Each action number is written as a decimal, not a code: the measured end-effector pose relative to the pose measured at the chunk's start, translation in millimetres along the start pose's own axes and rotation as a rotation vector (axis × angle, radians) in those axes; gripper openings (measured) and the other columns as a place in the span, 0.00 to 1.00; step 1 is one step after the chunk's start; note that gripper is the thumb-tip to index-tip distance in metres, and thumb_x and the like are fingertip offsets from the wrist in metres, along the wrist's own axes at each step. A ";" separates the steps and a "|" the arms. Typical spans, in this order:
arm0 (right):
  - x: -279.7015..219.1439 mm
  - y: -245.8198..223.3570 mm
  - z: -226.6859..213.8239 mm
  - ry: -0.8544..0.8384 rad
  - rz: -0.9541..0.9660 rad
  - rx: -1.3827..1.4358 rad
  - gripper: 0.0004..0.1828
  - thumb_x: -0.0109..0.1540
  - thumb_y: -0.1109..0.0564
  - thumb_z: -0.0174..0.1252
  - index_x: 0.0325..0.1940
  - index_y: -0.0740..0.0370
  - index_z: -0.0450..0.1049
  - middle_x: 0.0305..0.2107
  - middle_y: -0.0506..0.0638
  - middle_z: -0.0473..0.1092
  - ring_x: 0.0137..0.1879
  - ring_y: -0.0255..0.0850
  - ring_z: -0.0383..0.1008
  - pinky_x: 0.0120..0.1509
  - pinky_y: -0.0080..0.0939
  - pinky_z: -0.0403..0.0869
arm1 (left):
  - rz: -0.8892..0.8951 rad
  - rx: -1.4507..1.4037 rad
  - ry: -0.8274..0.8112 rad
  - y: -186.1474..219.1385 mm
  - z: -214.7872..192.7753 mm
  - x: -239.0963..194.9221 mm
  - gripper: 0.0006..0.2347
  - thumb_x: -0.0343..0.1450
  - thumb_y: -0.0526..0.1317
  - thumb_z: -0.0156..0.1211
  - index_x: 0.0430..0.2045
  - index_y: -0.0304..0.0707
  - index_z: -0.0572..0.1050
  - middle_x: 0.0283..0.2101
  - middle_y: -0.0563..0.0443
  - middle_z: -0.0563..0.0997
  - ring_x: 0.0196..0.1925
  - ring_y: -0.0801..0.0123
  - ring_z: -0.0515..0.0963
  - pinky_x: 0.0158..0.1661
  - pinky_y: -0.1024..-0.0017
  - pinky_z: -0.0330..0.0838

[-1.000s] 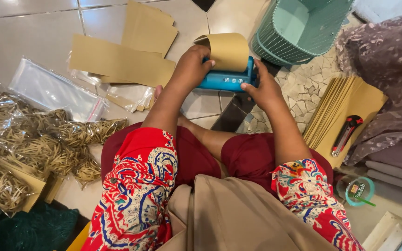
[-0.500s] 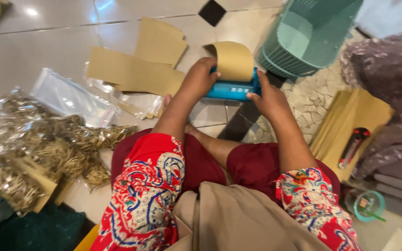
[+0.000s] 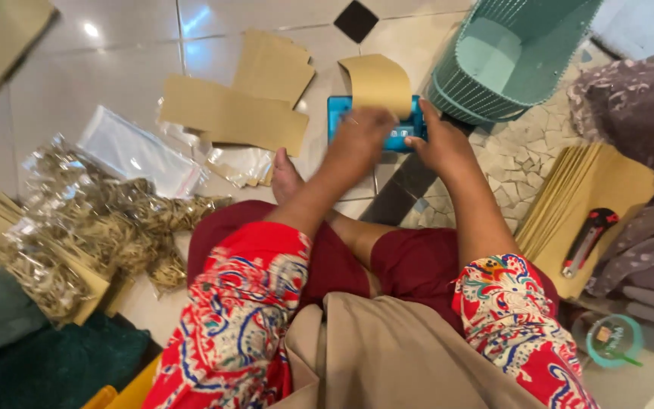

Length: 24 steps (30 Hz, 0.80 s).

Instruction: The person sits on the floor and uses a blue manual paper roller to roll flat sheets of brown paper into cylindrical tubes. After rolling several sheets, the person places the roller aside and begins handling a clear plastic bag and a bundle of thin wooden sticks.

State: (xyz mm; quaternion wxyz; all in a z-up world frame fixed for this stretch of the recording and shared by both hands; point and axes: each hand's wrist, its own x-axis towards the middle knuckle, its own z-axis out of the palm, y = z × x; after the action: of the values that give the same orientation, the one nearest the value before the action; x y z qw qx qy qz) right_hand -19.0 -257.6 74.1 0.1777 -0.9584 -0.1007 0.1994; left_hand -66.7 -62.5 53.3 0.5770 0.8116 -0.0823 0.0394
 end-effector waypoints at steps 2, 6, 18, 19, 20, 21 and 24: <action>5.1 7.6 6.8 0.016 0.003 0.014 0.40 0.69 0.44 0.58 0.81 0.53 0.51 0.53 0.75 0.71 0.62 0.68 0.72 0.67 0.66 0.68 | 0.278 0.386 -0.008 -52.2 31.6 -3.4 0.14 0.74 0.43 0.57 0.54 0.43 0.77 0.56 0.44 0.76 0.62 0.49 0.75 0.63 0.54 0.67; 10.5 20.7 17.8 0.057 -0.017 0.071 0.38 0.69 0.47 0.57 0.81 0.52 0.52 0.54 0.74 0.71 0.62 0.66 0.72 0.66 0.65 0.68 | 0.672 0.762 0.064 -79.5 48.4 -8.0 0.16 0.72 0.36 0.57 0.56 0.41 0.75 0.55 0.44 0.76 0.58 0.51 0.78 0.54 0.58 0.74; -20.4 57.2 26.8 0.123 -0.152 0.231 0.30 0.60 0.65 0.64 0.64 0.56 0.63 0.50 0.63 0.65 0.57 0.72 0.72 0.61 0.69 0.71 | 0.719 0.804 0.196 -99.4 59.1 -5.9 0.17 0.74 0.38 0.56 0.59 0.44 0.74 0.58 0.47 0.75 0.59 0.55 0.76 0.52 0.63 0.72; -22.4 58.0 23.2 0.120 -0.144 0.228 0.30 0.60 0.65 0.64 0.64 0.56 0.63 0.50 0.63 0.65 0.57 0.72 0.72 0.61 0.69 0.71 | 0.717 0.796 0.193 -100.1 59.7 -5.1 0.17 0.74 0.38 0.56 0.59 0.44 0.74 0.58 0.47 0.75 0.59 0.55 0.76 0.52 0.63 0.72; -24.3 57.7 19.7 0.132 -0.169 0.212 0.27 0.59 0.64 0.66 0.60 0.57 0.64 0.47 0.62 0.67 0.56 0.71 0.73 0.60 0.68 0.71 | 0.713 0.798 0.189 -100.9 59.2 -4.5 0.17 0.75 0.38 0.56 0.59 0.45 0.74 0.59 0.47 0.75 0.60 0.55 0.75 0.52 0.63 0.72; -26.1 57.3 15.8 0.141 -0.199 0.193 0.25 0.59 0.64 0.67 0.56 0.59 0.65 0.45 0.61 0.69 0.55 0.69 0.73 0.59 0.68 0.71 | 0.706 0.800 0.190 -101.5 59.2 -5.0 0.17 0.75 0.38 0.56 0.60 0.45 0.73 0.59 0.48 0.75 0.60 0.55 0.75 0.53 0.63 0.72; -27.5 49.4 8.4 0.177 -0.181 0.187 0.20 0.58 0.64 0.68 0.51 0.62 0.68 0.42 0.64 0.71 0.53 0.72 0.74 0.57 0.68 0.71 | 0.723 0.790 0.184 -102.0 55.5 -1.8 0.16 0.75 0.39 0.56 0.59 0.44 0.74 0.57 0.47 0.76 0.58 0.54 0.76 0.51 0.61 0.73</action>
State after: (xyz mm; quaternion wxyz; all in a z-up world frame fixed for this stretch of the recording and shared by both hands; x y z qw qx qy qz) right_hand -41.2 -307.7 57.6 0.2915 -0.9385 -0.1519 0.1057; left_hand -52.0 -82.0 -60.3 0.1825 0.8799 -0.2842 0.3342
